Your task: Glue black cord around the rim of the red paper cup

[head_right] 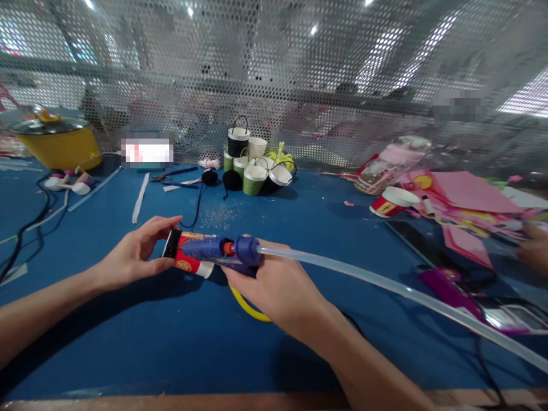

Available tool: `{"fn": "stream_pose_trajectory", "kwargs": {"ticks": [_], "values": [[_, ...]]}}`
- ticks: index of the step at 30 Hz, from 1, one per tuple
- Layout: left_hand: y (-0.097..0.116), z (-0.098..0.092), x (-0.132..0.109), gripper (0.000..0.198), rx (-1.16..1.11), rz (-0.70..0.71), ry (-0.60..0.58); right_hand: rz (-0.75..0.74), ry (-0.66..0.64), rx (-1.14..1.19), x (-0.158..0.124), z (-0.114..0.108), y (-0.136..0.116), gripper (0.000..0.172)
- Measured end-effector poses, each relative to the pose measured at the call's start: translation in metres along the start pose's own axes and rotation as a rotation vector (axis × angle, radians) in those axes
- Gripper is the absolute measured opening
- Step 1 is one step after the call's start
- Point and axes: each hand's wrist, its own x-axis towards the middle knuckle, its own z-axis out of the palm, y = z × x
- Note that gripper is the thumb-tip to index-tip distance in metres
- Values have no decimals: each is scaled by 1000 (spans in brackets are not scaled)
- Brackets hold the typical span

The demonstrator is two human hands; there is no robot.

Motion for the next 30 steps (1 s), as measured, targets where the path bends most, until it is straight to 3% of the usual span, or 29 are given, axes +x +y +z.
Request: {"fn": "stream_pose_trajectory", "kwargs": {"ticks": [11,25,30], "values": [[0,0,0,65,24,35,-6,-71,9,66,-5,-2,-2,13],[1,0,0,65,54,100,-13,-89,69,-59,-7,-7,-8,11],[3,-1,-1,67,95,95,-31,-135,11,13,-9,-7,-6,10]]}}
